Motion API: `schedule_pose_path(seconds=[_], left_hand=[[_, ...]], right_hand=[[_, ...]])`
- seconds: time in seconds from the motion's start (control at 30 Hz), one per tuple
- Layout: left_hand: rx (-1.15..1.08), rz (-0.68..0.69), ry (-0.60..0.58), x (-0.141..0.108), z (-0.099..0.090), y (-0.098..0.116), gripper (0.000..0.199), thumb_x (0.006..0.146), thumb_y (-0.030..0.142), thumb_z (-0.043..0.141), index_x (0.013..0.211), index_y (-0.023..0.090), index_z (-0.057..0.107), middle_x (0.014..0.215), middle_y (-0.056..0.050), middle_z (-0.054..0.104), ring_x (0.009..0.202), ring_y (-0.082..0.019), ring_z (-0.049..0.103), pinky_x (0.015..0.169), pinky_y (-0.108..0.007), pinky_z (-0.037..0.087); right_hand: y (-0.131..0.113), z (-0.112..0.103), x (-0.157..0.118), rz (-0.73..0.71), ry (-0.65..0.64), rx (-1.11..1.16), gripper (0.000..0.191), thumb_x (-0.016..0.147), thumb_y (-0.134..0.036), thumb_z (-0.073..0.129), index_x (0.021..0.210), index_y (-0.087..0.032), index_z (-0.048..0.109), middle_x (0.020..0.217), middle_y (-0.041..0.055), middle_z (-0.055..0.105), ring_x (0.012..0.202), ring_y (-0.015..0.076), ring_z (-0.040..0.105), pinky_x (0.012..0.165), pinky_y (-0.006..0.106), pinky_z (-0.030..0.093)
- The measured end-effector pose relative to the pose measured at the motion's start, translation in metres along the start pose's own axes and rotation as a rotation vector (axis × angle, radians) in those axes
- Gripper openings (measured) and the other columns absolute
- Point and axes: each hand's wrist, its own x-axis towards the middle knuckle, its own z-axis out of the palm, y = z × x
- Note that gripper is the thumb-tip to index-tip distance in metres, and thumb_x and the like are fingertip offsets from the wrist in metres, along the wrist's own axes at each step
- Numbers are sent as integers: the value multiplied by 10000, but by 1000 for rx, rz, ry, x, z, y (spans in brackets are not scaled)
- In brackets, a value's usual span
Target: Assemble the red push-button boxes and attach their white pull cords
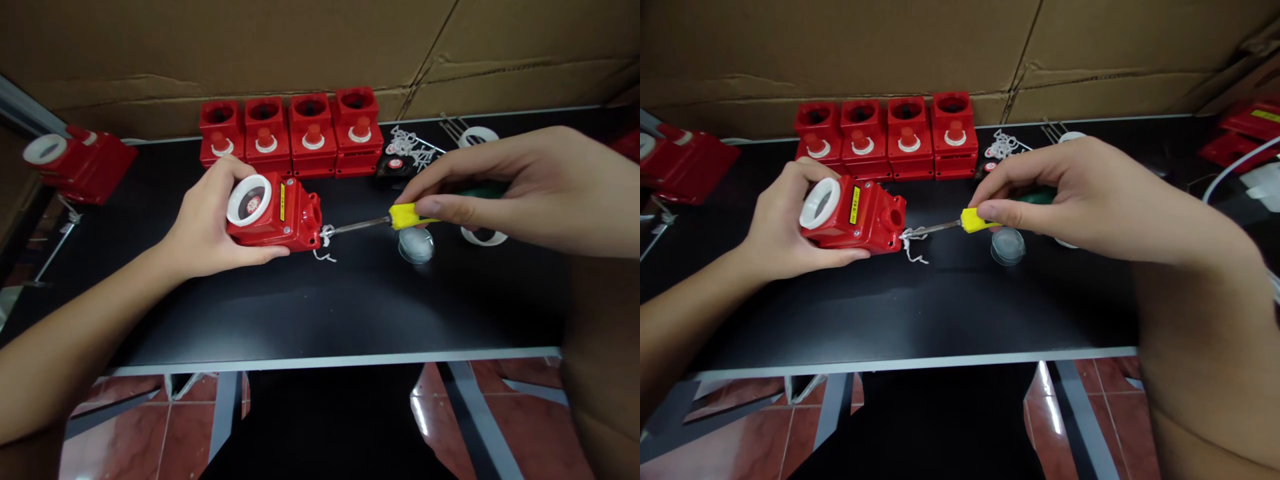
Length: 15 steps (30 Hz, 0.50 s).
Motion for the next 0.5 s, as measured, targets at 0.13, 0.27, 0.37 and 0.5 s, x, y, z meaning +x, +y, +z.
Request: schedule_pose_path(seconds=[0.13, 0.27, 0.37, 0.5], left_hand=[[-5, -45, -32, 0, 0, -1, 870, 808, 984, 856, 1183, 256, 563, 1092, -61, 744, 845, -243, 714, 739, -409, 607], [-23, -126, -43, 0, 1, 0, 895, 732, 995, 893, 1155, 268, 586, 1095, -57, 757, 867, -259, 715, 774, -439, 621], [-48, -165, -29, -1, 2, 1, 871, 681, 934, 956, 1153, 291, 605, 1106, -33, 753, 894, -279, 727, 821, -457, 621], [-57, -187, -28, -3, 3, 5, 826, 719, 878, 964, 1167, 285, 604, 1137, -41, 764, 910, -278, 744, 826, -445, 629]], right_hand=[[-3, 2, 2, -44, -6, 19, 559, 1028, -833, 756, 1036, -300, 924, 920, 28, 853, 763, 216, 749, 683, 391, 510], [-3, 4, 0, -55, 12, 6, 526, 1041, -821, 742, 1037, -328, 926, 956, 14, 872, 759, 225, 754, 706, 414, 527], [0, 6, -3, -54, 37, 12, 476, 1025, -784, 771, 1054, -331, 914, 1040, 22, 886, 842, 254, 782, 759, 436, 565], [0, 7, -5, -117, 64, 48, 390, 953, -681, 895, 1077, -313, 855, 1124, 36, 851, 981, 267, 794, 930, 461, 635]])
